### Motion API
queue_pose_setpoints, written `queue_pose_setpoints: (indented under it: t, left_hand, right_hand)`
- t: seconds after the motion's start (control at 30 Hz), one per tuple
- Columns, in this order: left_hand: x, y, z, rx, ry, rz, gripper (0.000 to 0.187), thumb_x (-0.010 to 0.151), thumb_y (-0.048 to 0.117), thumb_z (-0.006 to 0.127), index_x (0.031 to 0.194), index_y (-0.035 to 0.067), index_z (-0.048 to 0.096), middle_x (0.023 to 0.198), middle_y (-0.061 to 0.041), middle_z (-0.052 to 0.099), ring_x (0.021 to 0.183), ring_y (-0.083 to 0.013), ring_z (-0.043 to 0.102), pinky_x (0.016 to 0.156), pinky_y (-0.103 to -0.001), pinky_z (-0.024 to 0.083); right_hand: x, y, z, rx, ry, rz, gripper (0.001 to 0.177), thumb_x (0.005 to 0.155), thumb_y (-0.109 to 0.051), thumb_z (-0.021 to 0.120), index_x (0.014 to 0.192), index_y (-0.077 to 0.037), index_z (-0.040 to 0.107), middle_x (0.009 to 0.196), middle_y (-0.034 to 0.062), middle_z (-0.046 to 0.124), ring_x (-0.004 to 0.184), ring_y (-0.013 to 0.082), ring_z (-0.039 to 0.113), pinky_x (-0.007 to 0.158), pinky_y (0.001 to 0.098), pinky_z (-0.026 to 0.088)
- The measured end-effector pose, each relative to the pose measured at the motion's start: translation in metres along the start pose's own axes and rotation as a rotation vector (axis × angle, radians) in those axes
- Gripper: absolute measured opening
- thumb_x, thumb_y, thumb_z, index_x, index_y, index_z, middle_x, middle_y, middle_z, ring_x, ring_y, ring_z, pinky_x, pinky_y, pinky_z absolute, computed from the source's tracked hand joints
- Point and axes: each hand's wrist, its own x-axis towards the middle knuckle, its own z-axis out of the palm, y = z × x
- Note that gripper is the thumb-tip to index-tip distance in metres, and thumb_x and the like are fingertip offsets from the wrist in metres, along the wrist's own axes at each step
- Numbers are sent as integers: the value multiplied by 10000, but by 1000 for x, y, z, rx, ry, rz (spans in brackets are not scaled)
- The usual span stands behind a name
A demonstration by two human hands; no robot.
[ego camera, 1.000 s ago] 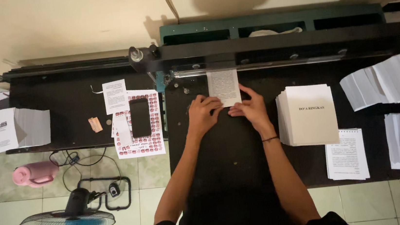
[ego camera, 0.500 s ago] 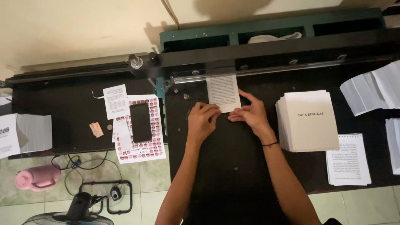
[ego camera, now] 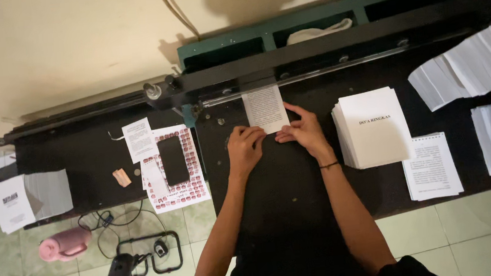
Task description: The person repeatedly picks up stacks of printed papers, aligns them, and places them into a binding machine. They press down the machine's lever to bind the papers, then remove the bound stack and place it on the table. This process is repeated for multiple stacks throughout the video.
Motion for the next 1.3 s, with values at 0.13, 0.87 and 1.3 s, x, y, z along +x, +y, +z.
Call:
queue_pose_setpoints:
  t: [0.13,0.87,1.3]
  left_hand:
    - [0,-1,0,-9,-31,-34,101,823,55,801,830,152,771,903,15,763,885,-247,662,789,-356,521]
    - [-3,29,-20,-501,235,-385,395,884,194,800,1181,7,618,1148,-195,657,1031,-372,671,873,-450,578]
    - [-12,158,-79,-876,51,-615,343,1004,142,658,1293,-9,553,1060,-122,665,1027,-203,640,920,-438,531]
  right_hand:
    - [-1,-2,1,-24,-1,7,747,920,172,571,1589,-108,392,913,397,678,772,467,742,688,495,673]
    - [-21,34,-2,-197,166,-78,271,996,-117,654,1207,51,624,625,192,660,411,217,625,330,278,484]
    - [-149,49,-9,-32,122,-393,197,984,-161,637,1015,34,636,531,177,608,361,218,556,340,295,441]
